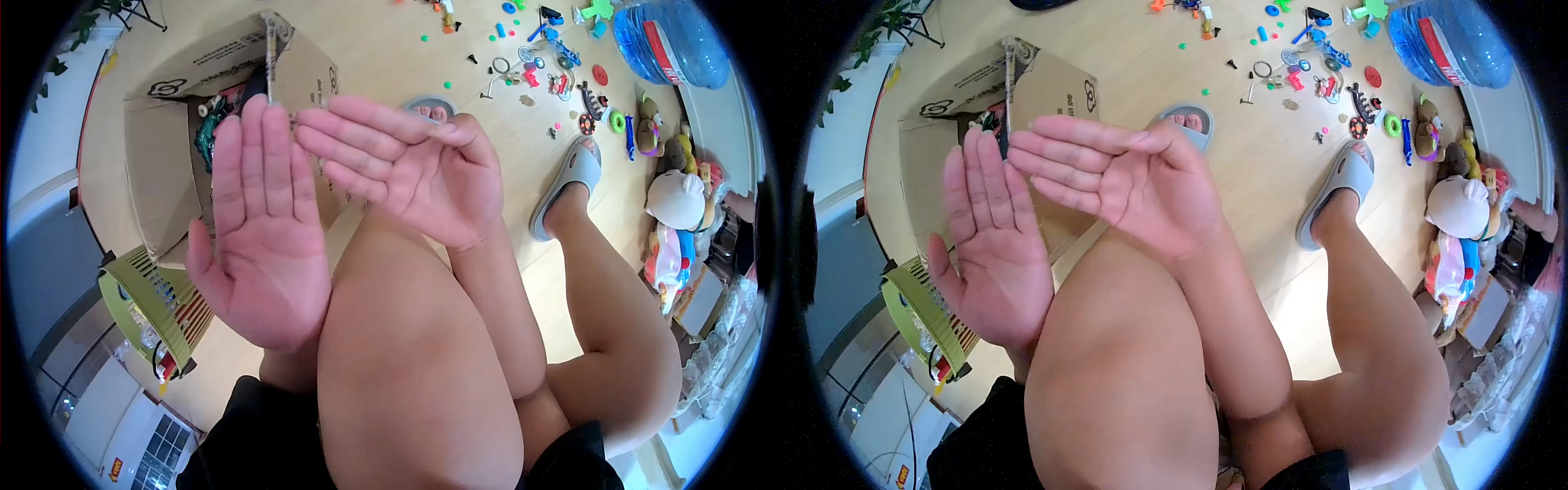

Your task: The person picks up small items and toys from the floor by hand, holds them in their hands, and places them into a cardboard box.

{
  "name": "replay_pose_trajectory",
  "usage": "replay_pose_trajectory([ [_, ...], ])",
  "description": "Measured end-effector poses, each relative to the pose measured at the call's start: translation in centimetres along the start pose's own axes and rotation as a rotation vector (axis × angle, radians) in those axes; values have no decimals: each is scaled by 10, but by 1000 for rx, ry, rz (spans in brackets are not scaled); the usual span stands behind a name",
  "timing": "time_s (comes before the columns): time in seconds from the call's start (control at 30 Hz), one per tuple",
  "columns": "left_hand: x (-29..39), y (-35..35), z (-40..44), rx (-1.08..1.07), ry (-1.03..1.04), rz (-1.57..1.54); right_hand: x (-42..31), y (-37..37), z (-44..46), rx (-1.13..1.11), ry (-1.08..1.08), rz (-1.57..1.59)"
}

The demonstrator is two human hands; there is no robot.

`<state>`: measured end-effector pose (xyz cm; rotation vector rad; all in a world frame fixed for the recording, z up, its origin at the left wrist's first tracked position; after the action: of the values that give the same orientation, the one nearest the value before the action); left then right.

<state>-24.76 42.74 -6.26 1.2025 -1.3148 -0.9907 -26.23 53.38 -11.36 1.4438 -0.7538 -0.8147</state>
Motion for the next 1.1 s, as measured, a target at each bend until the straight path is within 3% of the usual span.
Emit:
replay_pose_trajectory([
  [0.23, -62, 10, 20, -60, -259, 162, -59, -37, -6, -272, -24, 38],
  [0.37, -107, -16, 30, 113, -466, 261, -86, -94, -18, -280, -50, 198],
  [0.43, -134, -43, 35, 180, -640, 430, -92, -159, -37, 30, -119, 246],
  [0.5, -153, -65, 49, 204, -679, 561, -98, -220, -75, 354, -207, 285],
  [0.6, -174, -102, 69, 247, -725, 671, -122, -267, -143, 585, -479, 355],
  [0.77, -189, -165, 120, 293, -700, 712, -163, -294, -175, 722, -486, 242],
  [0.97, -213, -234, 140, 212, -880, 1114, -181, -299, -156, 767, -460, 194],
  [1.1, -227, -267, 134, 320, -1023, 951, -188, -303, -150, 948, -290, -56],
])
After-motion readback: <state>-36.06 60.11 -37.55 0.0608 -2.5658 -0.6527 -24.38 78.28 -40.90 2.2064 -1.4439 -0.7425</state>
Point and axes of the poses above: each hand's wrist, its own z-axis towards the middle knuckle, its own y-axis out of the palm, x = y × z, the point moved 9 cm from there along z, towards the middle knuckle, and after that the axes turned 12 degrees about -z, right-handed, at the moved point
